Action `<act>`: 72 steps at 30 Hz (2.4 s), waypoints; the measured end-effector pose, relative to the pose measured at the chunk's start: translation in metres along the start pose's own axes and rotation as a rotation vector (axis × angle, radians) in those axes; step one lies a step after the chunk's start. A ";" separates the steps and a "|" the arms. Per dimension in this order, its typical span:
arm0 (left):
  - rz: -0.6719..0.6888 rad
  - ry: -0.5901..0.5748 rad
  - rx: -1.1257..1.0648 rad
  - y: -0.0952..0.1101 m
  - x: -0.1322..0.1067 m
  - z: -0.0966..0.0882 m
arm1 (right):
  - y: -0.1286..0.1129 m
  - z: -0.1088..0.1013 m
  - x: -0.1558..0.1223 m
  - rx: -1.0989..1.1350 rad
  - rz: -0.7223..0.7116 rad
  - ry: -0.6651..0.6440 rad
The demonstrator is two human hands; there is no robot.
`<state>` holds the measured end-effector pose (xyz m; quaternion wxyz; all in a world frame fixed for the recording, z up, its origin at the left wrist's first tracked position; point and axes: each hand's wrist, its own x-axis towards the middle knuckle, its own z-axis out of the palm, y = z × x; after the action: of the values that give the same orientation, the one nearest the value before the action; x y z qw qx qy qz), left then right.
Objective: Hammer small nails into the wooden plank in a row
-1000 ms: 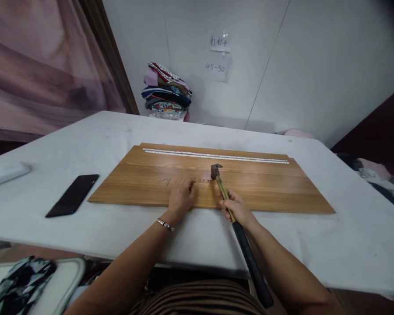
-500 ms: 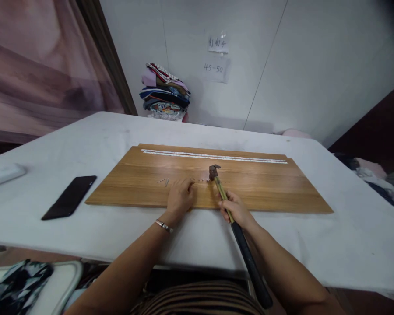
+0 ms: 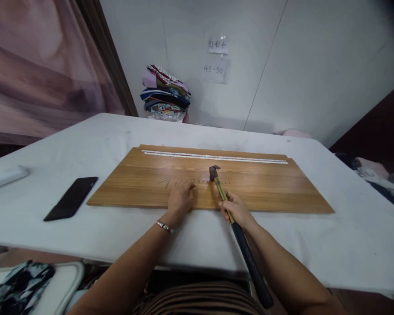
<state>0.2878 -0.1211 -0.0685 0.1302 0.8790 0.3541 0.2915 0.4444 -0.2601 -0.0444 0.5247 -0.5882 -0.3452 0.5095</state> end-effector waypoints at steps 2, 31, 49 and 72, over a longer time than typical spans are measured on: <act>0.001 0.001 0.000 0.000 0.000 -0.001 | 0.000 0.000 0.000 0.004 -0.009 -0.007; 0.004 -0.011 0.009 0.001 0.000 -0.001 | 0.000 0.000 -0.001 0.013 -0.024 -0.014; -0.016 0.044 -0.080 0.002 -0.001 -0.002 | -0.001 0.000 -0.001 0.006 -0.003 -0.016; -0.198 -0.231 0.456 -0.079 0.012 -0.076 | -0.006 0.001 -0.004 0.000 0.000 -0.018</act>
<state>0.2058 -0.0541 -0.0370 -0.0036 0.8742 0.4775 0.0880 0.4436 -0.2623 -0.0378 0.5216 -0.5837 -0.3499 0.5146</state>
